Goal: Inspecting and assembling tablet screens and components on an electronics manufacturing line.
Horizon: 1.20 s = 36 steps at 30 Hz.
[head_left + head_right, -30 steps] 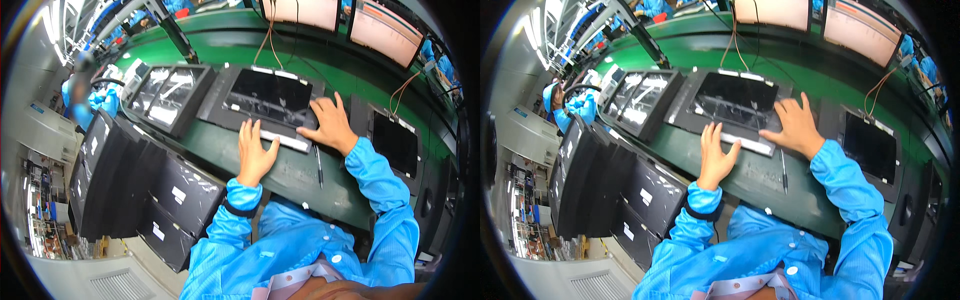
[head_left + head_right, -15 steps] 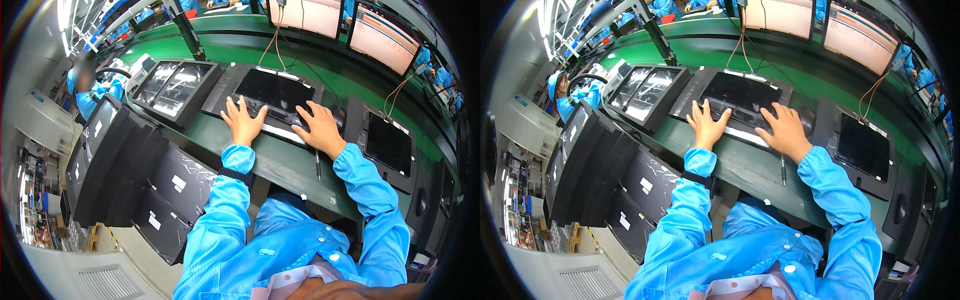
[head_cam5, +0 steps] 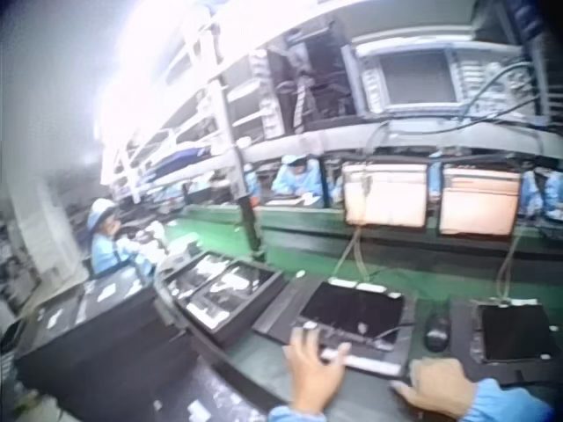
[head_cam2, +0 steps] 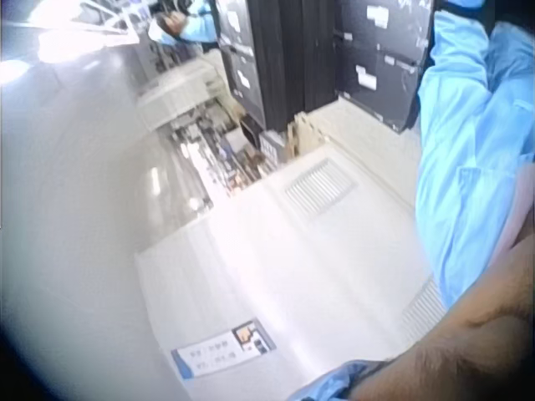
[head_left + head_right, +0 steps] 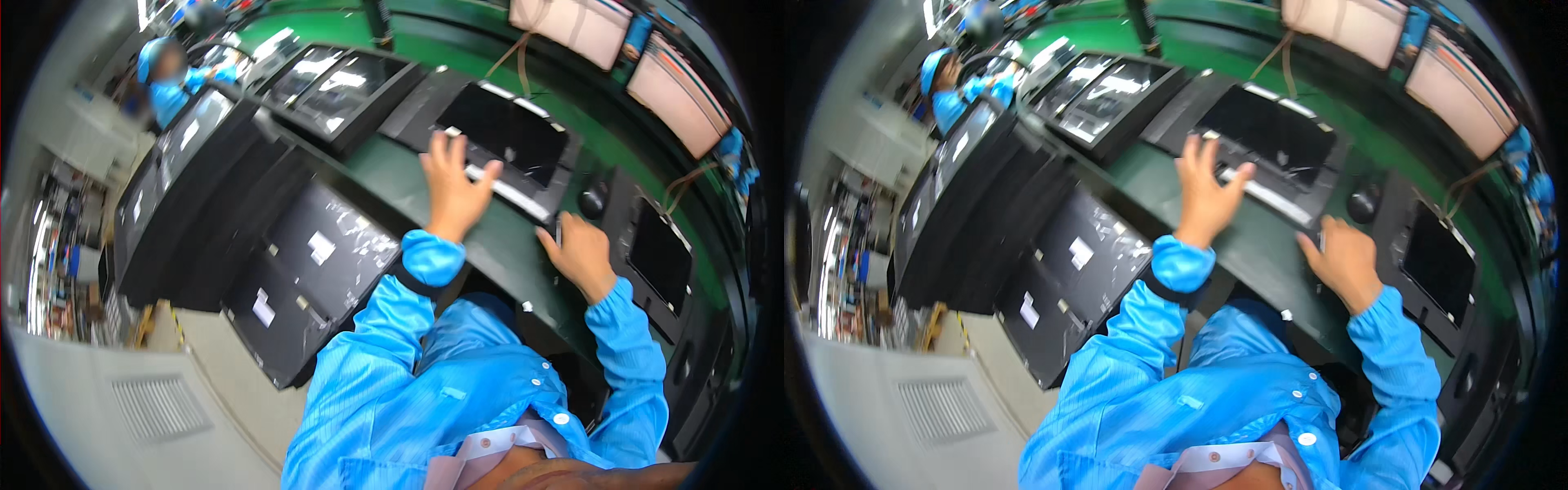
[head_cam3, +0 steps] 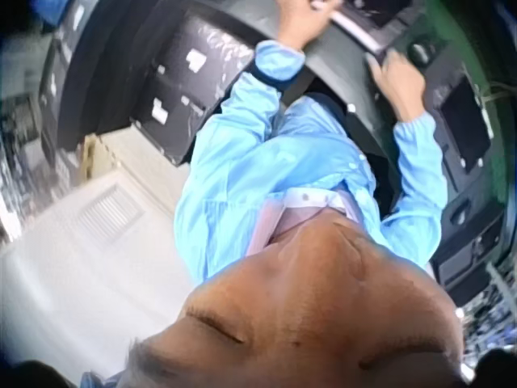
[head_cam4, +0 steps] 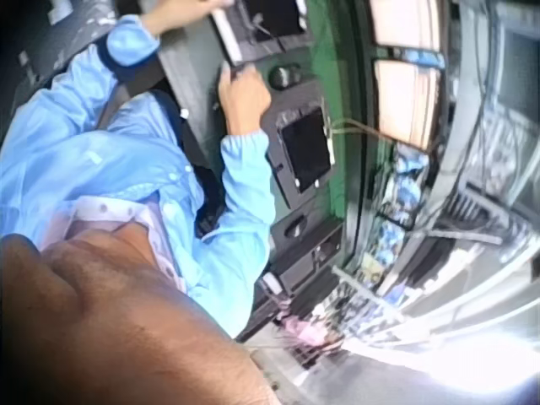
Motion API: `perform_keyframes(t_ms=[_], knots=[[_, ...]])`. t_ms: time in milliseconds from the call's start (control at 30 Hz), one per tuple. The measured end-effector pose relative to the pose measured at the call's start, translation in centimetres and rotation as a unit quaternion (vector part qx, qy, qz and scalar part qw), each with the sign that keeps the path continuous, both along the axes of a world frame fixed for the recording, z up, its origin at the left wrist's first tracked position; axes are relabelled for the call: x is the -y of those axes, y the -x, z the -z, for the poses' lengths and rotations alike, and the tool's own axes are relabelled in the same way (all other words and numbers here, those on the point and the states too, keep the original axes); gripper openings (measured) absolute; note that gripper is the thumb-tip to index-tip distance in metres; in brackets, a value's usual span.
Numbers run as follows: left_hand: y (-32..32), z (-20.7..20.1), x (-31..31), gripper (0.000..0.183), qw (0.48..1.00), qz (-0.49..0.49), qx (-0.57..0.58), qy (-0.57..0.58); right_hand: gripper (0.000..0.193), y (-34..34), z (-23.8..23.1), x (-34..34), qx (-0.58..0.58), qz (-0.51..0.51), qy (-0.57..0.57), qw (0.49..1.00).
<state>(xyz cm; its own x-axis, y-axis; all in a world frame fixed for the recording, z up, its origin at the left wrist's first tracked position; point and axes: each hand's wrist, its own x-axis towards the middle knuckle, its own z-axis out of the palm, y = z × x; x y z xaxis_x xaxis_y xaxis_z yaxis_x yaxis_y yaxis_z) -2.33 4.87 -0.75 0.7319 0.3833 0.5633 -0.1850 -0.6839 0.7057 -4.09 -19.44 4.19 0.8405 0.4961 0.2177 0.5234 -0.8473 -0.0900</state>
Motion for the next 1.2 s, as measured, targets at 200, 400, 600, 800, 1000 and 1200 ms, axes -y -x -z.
perform_keyframes(t_ms=[200, 400, 600, 800, 1000, 1200], knots=[[20.8, -4.2, -1.3, 0.032, 0.974, 0.192, -0.018, 0.118, 0.035, 0.5, 1.7, 3.4, -0.153, 0.005, -0.027, 0.988], [36.7, -3.5, -15.5, 0.048, 0.952, -0.223, -0.183, -0.102, 0.027, 4.1, -5.3, -3.9, -0.561, -0.101, -0.384, 0.726], [41.4, 3.5, -19.9, 0.082, 0.932, -0.297, -0.145, 0.149, 0.037, 8.2, -0.1, -26.9, -0.432, -0.361, -0.371, 0.738], [41.4, 3.5, -20.0, 0.085, 0.933, -0.28, -0.127, 0.186, 0.023, 8.6, 4.6, -32.3, -0.337, -0.258, -0.349, 0.835], [41.4, 3.4, -20.2, 0.084, 0.929, -0.285, -0.129, 0.197, 0.023, 8.9, 4.2, -32.5, -0.325, -0.266, -0.32, 0.849], [41.8, 3.3, -20.4, 0.084, 0.934, -0.278, -0.123, 0.186, 0.025, 9.0, 3.0, -33.4, -0.446, -0.23, -0.405, 0.764]])
